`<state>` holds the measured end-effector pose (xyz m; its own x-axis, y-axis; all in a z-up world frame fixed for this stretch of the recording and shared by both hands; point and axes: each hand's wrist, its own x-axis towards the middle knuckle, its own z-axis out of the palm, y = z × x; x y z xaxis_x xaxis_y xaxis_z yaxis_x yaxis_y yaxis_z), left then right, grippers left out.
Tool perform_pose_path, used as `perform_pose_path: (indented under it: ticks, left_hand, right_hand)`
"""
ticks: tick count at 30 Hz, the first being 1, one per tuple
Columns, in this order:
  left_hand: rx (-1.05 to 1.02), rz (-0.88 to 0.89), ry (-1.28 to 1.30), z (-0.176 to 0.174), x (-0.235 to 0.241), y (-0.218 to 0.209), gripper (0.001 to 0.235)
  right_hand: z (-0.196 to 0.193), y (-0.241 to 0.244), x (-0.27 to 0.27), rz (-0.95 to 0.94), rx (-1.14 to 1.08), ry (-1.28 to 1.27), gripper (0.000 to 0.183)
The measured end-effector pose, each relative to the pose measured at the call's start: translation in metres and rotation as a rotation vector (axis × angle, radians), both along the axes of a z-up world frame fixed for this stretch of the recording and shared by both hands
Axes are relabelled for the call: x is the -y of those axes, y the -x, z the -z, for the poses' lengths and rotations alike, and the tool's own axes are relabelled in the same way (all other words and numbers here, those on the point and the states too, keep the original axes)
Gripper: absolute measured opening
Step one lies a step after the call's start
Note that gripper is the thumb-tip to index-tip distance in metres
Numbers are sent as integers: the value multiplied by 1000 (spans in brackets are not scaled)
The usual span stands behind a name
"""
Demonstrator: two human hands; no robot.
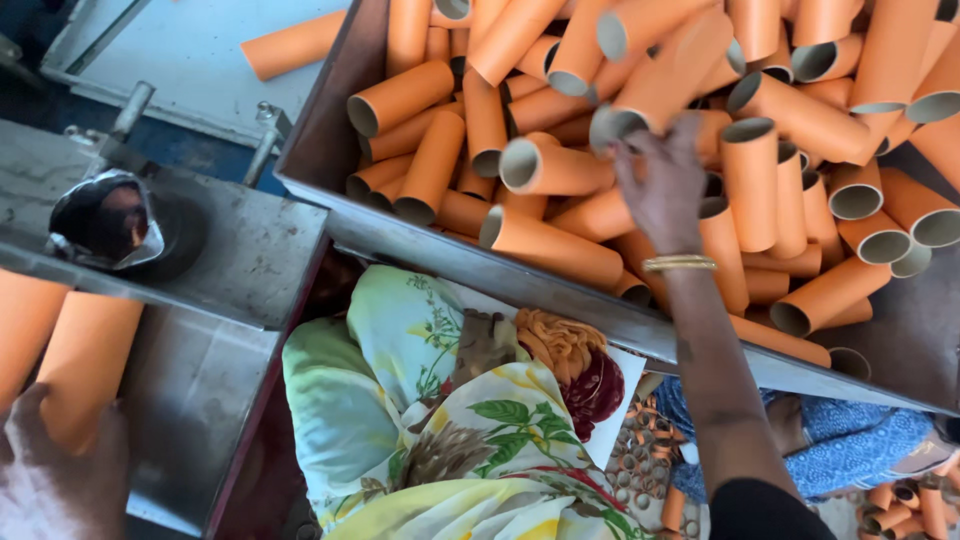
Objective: The person repeatedly picks orange cylindrical objects from a metal bin and places them onto a conveyor belt. The cylinders are handled one at a time and transferred to the moving belt, where they accumulate in a row.
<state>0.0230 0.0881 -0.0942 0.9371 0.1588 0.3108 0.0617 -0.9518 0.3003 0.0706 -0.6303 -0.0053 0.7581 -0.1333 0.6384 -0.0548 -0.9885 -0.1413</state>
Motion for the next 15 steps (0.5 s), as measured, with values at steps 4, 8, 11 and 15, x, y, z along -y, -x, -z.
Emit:
perform_pose_path:
  ticks: [4, 8, 11, 15]
  left_hand:
    - [77, 27, -227, -1, 0, 1, 46]
    - [56, -12, -271, 2, -2, 2, 48]
    - [45, -24, -232, 5, -4, 1, 49]
    - [97, 7, -92, 9, -7, 3, 52]
  right_hand:
    - [-44, -47, -88, -59, -211, -610, 16]
    - [-65, -44, -130, -320, -300, 350, 35]
    - [-64, -26, -122, -665, -292, 158, 31]
    - [-55, 9, -38, -707, -166, -780, 37]
